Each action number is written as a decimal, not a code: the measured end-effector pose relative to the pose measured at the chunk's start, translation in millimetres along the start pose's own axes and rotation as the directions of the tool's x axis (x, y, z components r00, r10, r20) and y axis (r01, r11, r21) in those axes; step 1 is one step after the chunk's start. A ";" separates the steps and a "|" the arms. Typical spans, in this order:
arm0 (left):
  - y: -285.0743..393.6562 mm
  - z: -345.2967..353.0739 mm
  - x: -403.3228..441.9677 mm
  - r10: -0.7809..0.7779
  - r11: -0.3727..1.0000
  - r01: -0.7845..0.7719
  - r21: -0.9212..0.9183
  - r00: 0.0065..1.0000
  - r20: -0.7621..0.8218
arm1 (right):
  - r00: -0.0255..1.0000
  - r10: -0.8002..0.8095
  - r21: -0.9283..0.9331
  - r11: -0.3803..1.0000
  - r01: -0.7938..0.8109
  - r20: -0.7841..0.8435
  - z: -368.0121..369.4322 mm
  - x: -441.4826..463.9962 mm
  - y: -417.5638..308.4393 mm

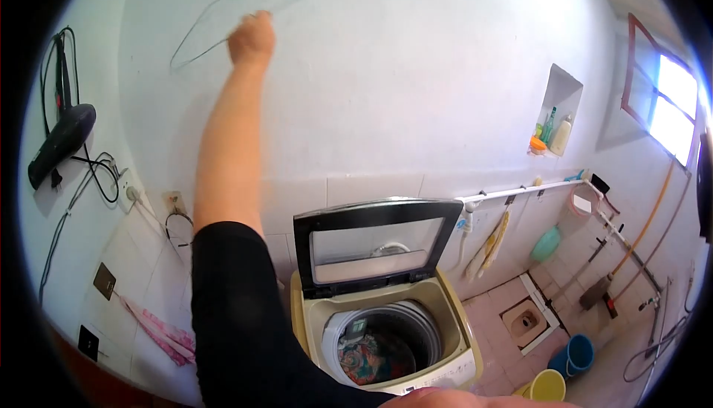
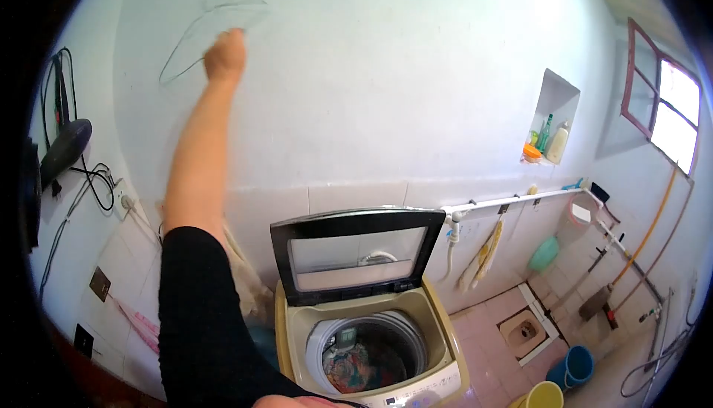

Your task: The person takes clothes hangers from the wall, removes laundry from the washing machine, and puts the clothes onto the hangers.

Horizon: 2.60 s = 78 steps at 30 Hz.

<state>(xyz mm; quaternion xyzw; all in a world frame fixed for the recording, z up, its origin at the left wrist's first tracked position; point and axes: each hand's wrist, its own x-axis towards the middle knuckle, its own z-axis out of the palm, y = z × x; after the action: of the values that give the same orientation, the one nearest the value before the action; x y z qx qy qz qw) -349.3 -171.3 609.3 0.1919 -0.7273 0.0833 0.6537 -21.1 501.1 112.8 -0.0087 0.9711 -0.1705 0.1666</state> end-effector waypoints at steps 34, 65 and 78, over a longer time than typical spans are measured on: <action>269.5 -193.5 -587.5 0.900 0.041 0.981 0.190 -0.119 0.419 | 0.913 0.367 0.983 0.025 0.182 -0.179 -59.9 -63.1 -0.5; 139.6 -61.2 -977.5 0.556 0.619 0.105 -0.779 -0.758 0.340 | 0.362 0.580 0.640 -0.392 -0.661 0.730 150.0 -53.3 -21.3; 99.5 -73.2 -635.9 0.811 0.566 0.385 -0.729 -0.102 0.576 | 0.773 0.485 0.890 -0.021 -0.456 0.408 165.2 -115.2 -3.8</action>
<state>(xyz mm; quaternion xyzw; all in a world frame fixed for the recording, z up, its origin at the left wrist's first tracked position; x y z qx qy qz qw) -275.0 54.9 6.9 -0.2623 -0.9209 -0.2650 -0.1137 141.5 451.7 4.6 0.4276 0.5766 -0.6755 0.1683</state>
